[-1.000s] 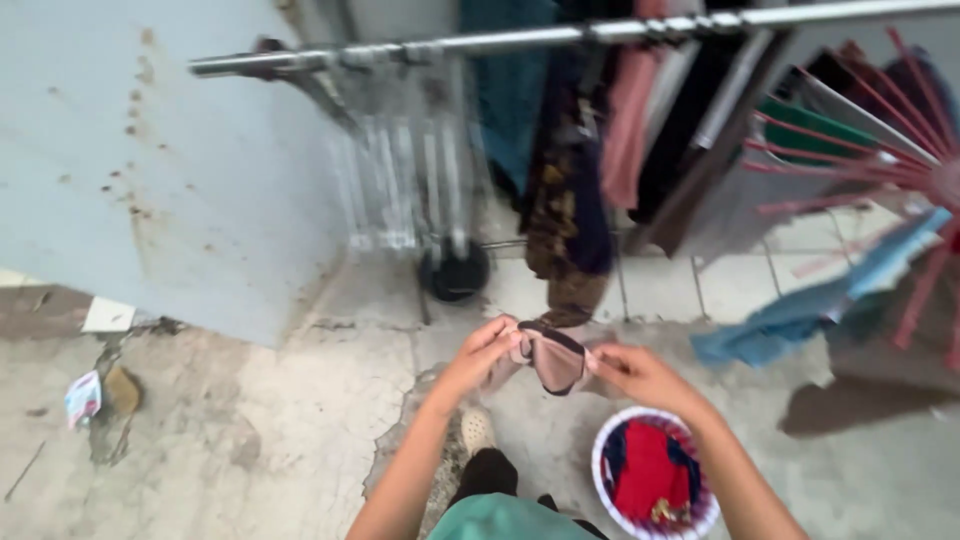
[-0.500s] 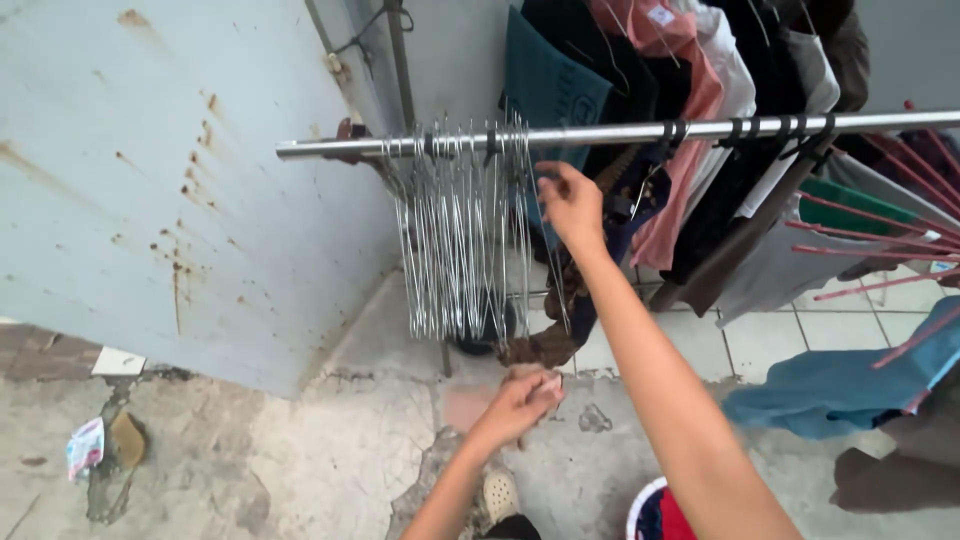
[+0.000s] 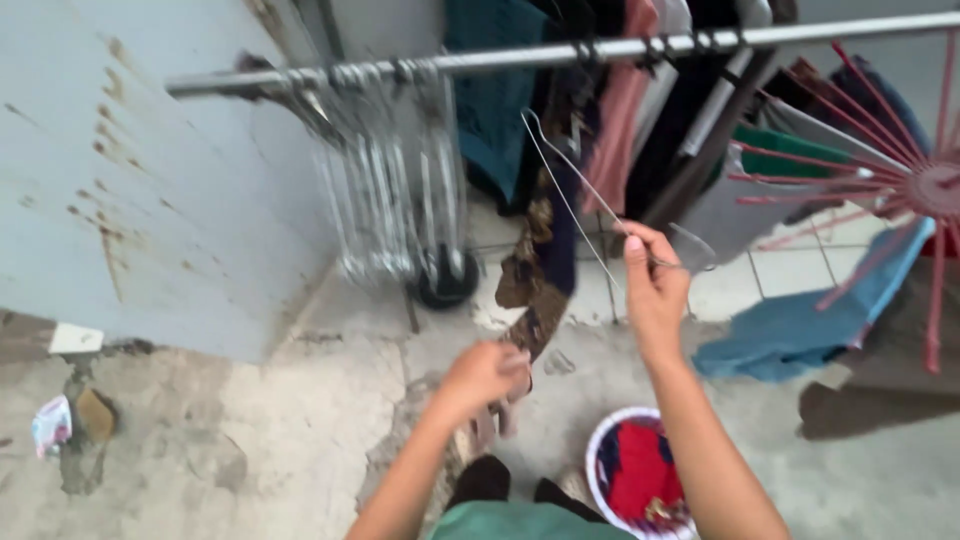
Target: Hang various pieces of clothing from a laundry basket onto a drying rack.
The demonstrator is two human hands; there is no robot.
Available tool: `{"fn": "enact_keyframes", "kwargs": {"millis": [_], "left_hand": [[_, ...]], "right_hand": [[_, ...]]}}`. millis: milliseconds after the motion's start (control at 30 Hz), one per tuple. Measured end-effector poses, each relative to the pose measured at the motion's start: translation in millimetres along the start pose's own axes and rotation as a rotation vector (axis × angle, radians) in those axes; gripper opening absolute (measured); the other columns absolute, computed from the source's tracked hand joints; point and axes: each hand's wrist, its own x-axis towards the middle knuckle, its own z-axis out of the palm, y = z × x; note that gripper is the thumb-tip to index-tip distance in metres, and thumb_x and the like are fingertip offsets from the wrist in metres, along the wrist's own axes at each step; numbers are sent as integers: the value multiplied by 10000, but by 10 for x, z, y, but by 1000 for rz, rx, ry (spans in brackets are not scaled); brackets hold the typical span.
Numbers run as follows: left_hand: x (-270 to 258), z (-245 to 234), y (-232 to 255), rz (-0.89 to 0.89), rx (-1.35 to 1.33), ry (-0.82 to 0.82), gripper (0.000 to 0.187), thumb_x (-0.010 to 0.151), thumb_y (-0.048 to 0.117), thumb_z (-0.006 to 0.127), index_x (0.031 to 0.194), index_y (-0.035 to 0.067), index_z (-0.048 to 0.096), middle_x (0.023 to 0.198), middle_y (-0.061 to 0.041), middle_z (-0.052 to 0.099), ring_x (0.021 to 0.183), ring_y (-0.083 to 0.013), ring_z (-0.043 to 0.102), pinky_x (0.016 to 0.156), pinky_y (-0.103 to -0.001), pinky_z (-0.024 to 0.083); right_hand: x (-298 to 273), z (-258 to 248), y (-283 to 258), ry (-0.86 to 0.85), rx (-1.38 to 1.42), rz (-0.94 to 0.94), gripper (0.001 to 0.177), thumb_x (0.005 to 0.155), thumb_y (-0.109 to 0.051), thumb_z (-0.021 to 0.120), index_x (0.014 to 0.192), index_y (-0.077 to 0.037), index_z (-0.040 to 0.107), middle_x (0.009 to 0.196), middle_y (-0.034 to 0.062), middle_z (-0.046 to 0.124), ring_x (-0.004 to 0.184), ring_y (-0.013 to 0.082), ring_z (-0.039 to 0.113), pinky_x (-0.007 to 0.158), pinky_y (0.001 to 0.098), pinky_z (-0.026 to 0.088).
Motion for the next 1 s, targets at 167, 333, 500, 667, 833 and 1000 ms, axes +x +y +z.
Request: {"fn": "enact_keyframes", "kwargs": {"millis": [167,333,500,667,833,1000], "left_hand": [[118,186,468,4,-170,-53,244,850,228,745,1022,59,779,896,-89,788,792,-180,734,759,-323,573],[264,348,726,218,-398,-101,226,920,149,699,1068,-5,772,962,-34,803,879,-67,699,801,-256,568],[281,375,1217,214,-471,-171,250,965,171,706,1094,-29,780,941,-50,768,843,-32,624,724,-233,515],[78,216,1815,239,-586,-237,251,948,191,692,1067,-16,770,941,1,771,855,-33,662,754,-216,537],[116,91,1462,211,-518,-117,247,917,189,717,1059,1,789,882,11,768,785,-47,655,716,-208,528],[138,54,940,194,-486,-57,258,950,198,714,1028,-36,791,818,-1,706,773,-68,600,696,-250,476]], "right_hand": [[-48,-1013,138,-136,318,54,227,1102,-215,593,1169,-31,707,721,-75,407,618,43,302,558,235,223],[-255,-1685,202,-280,879,120,167,1071,-204,606,1093,-62,690,700,-41,331,633,110,269,568,274,231],[-252,-1950,511,-477,1239,107,108,963,-147,667,1050,-89,695,659,-21,256,629,127,253,575,291,226],[-81,-1896,798,-679,1056,32,132,949,-169,669,980,-60,737,687,5,389,682,162,361,603,309,301],[-94,-2051,1307,-720,544,141,176,961,-173,664,962,-28,762,830,44,639,763,168,531,697,311,426],[-172,-2334,1194,-587,-84,156,217,968,-193,697,959,0,794,913,35,753,850,116,613,773,281,490]]}}
